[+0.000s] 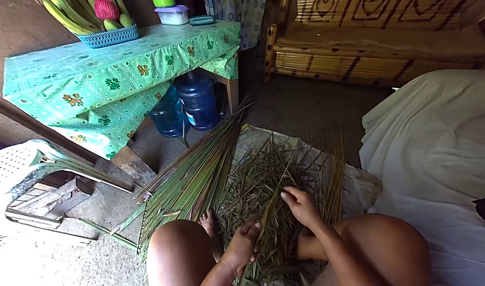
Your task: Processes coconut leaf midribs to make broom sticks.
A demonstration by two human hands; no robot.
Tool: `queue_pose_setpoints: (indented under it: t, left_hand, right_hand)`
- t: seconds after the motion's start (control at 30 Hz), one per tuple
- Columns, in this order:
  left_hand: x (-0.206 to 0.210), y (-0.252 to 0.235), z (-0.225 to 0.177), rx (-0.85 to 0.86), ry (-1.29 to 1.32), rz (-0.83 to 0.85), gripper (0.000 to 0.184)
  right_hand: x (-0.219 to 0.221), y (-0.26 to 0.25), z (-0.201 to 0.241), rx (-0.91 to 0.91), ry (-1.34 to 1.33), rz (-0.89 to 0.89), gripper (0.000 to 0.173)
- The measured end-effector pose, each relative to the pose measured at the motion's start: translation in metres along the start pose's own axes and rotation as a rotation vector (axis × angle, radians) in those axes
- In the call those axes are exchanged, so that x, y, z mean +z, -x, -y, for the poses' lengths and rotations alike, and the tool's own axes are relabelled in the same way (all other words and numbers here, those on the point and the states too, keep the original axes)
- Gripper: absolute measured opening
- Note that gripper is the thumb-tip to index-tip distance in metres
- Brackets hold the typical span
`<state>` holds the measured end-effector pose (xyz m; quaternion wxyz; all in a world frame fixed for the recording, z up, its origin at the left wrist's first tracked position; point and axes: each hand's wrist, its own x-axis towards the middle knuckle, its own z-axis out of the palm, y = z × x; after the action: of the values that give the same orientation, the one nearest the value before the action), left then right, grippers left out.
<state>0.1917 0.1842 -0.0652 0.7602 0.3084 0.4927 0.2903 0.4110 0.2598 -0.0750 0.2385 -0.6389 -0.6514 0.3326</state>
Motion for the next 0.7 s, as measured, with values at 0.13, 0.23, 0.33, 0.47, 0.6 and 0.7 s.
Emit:
queue_pose_setpoints:
  t: [0.13, 0.23, 0.33, 0.47, 0.6, 0.7]
  left_hand:
    - [0.0, 0.001, -0.003, 0.005, -0.02, -0.016, 0.024]
    - [0.001, 0.001, -0.001, 0.01, -0.032, -0.014, 0.024]
    - [0.001, 0.001, -0.002, 0.005, -0.042, -0.037, 0.024]
    - [0.002, -0.007, -0.007, 0.012, -0.055, -0.077, 0.026]
    - [0.004, -0.009, -0.008, 0.036, -0.05, -0.095, 0.025]
    - [0.005, -0.009, -0.006, 0.04, -0.063, -0.063, 0.024]
  right_hand:
    - [0.0, -0.004, 0.003, 0.049, 0.006, -0.078, 0.033]
    - [-0.005, -0.012, -0.005, 0.109, -0.013, -0.167, 0.033]
    - [-0.017, -0.012, -0.007, 0.122, -0.085, -0.091, 0.031]
    - [-0.002, 0.026, 0.015, -0.059, -0.308, 0.368, 0.031]
    - [0.02, 0.042, 0.011, -0.204, -0.273, 0.455, 0.03]
    - [0.017, 0.033, 0.006, -0.279, -0.11, 0.322, 0.033]
